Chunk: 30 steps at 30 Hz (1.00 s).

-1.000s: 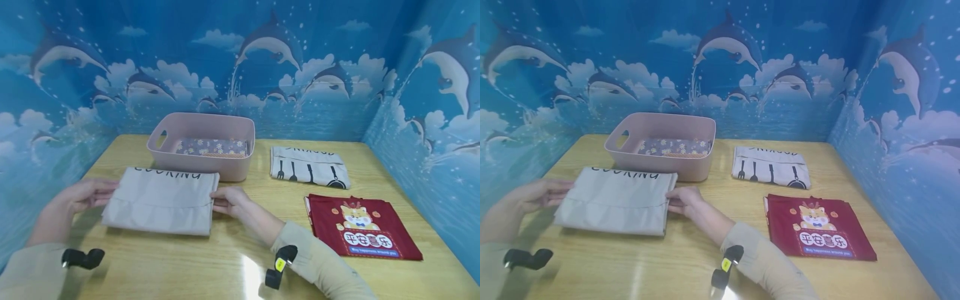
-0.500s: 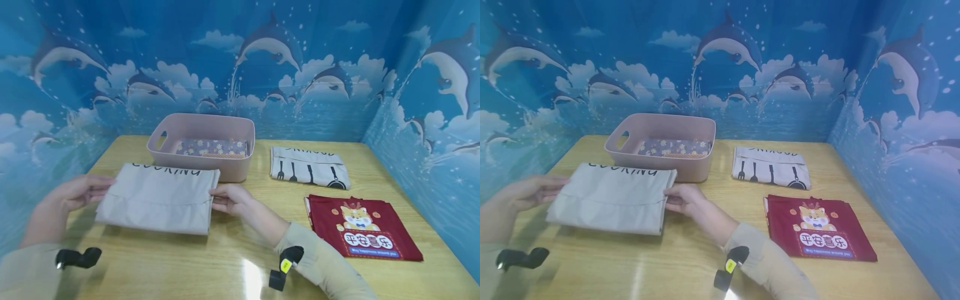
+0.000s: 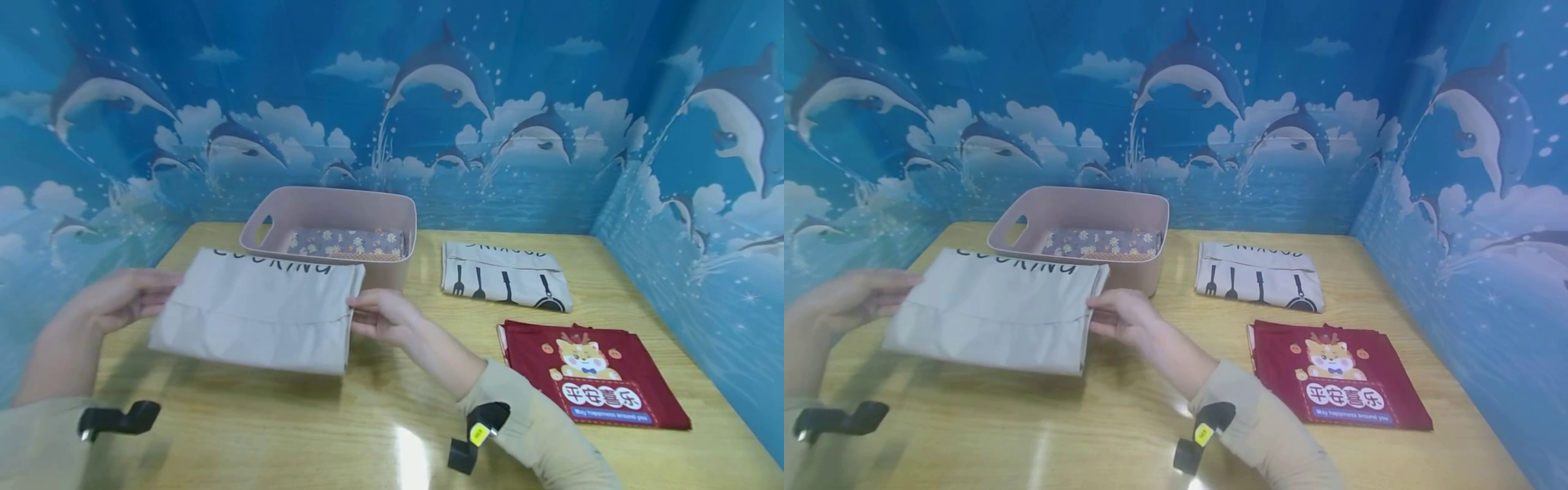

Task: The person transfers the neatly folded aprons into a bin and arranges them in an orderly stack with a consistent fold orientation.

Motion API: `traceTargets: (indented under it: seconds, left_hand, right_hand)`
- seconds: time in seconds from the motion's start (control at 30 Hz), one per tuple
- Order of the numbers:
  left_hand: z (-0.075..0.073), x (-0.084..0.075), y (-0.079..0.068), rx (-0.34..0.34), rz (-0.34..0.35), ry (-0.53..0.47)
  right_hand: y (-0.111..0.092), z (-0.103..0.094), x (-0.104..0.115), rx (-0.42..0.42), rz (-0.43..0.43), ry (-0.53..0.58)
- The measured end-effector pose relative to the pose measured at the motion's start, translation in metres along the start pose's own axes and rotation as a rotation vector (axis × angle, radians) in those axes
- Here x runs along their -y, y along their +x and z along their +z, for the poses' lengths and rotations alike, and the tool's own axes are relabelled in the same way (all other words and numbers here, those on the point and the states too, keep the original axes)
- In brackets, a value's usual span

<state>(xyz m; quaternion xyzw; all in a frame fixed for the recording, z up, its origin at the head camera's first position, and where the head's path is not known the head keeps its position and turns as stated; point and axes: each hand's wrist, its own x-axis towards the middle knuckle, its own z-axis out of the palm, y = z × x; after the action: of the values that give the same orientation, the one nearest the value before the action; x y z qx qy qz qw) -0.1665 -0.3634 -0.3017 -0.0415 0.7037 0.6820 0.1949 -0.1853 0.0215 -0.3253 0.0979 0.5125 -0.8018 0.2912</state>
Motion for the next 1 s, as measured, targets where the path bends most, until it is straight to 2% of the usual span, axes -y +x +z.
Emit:
traceTargets:
  seconds: [0.4, 0.5, 0.73, 1.0]
  left_hand:
    - [0.012, -0.023, 0.003, -0.034, 0.042, -0.028]
    - [0.016, -0.028, 0.006, -0.041, 0.037, -0.044]
    - [0.025, -0.039, 0.017, -0.047, 0.04, -0.042]
    - [0.038, -0.048, 0.026, -0.06, 0.034, -0.066]
  right_hand:
    - [0.0, -0.003, 0.021, 0.02, -0.061, -0.041]
    - [0.003, -0.005, 0.027, 0.008, -0.073, -0.05]
    - [0.008, -0.012, 0.042, -0.078, -0.092, -0.091]
    - [0.009, -0.02, 0.054, -0.086, -0.102, -0.132]
